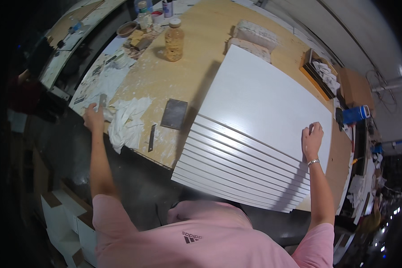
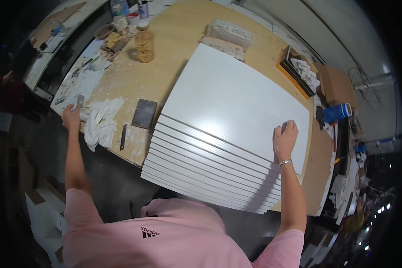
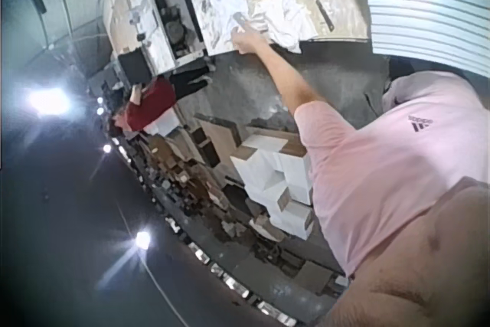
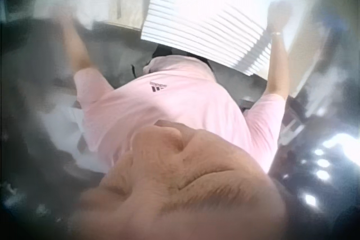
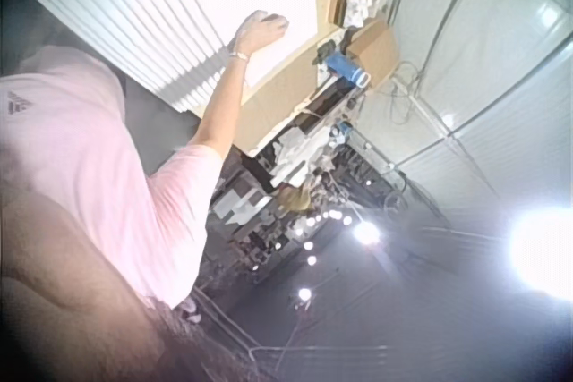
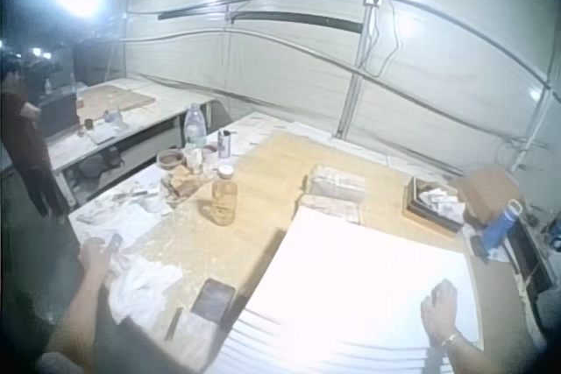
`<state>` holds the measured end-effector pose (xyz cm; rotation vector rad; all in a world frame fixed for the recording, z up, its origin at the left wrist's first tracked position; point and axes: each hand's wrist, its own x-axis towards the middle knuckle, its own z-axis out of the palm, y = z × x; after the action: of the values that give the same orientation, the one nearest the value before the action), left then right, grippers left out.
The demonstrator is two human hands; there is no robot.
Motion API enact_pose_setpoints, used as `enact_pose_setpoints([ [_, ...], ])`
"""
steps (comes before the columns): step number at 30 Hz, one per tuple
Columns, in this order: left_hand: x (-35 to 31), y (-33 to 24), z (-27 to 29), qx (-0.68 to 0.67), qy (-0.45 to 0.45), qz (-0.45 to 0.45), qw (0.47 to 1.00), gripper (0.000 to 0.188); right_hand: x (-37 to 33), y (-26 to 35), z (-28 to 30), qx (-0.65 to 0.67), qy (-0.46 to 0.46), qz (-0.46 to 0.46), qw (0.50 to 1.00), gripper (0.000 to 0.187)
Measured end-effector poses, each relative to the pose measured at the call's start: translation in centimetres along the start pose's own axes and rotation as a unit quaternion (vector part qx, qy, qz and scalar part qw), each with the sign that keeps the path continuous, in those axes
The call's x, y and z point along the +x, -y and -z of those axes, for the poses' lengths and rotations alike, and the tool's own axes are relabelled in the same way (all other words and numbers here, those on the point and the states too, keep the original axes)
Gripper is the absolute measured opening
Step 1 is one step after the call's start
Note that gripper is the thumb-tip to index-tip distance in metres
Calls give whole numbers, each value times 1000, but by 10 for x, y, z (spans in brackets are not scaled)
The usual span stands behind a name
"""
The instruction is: The person rubs the edges of a stack of white wooden boards with a small scraper and a sanding block, then wipes the surfaces with a white cloth.
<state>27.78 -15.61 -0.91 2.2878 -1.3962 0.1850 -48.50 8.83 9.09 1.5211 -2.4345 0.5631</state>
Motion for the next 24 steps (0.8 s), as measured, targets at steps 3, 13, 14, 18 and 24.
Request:
enact_pose_setpoints([
  [3, 21, 11, -28, 47, 46, 6, 998, 41, -1, 10, 9, -9, 0, -15, 1000, 26],
  [13, 19, 1, -15, 13, 15, -71, 997, 34, -2, 9, 10, -22, -7, -27, 999, 23],
  [14, 18, 0, -11, -40, -25, -70, 996, 34, -4, 6, 11, -21, -11, -23, 999, 23],
  [18, -32, -68, 51, -394, -22, -123, 911, 32, -2, 11, 9, -1, -32, -10, 999, 22],
  [24, -155, -197, 109, -460, 95, -432, 770, 42, 0, 14, 13, -17, -16, -25, 999, 23],
])
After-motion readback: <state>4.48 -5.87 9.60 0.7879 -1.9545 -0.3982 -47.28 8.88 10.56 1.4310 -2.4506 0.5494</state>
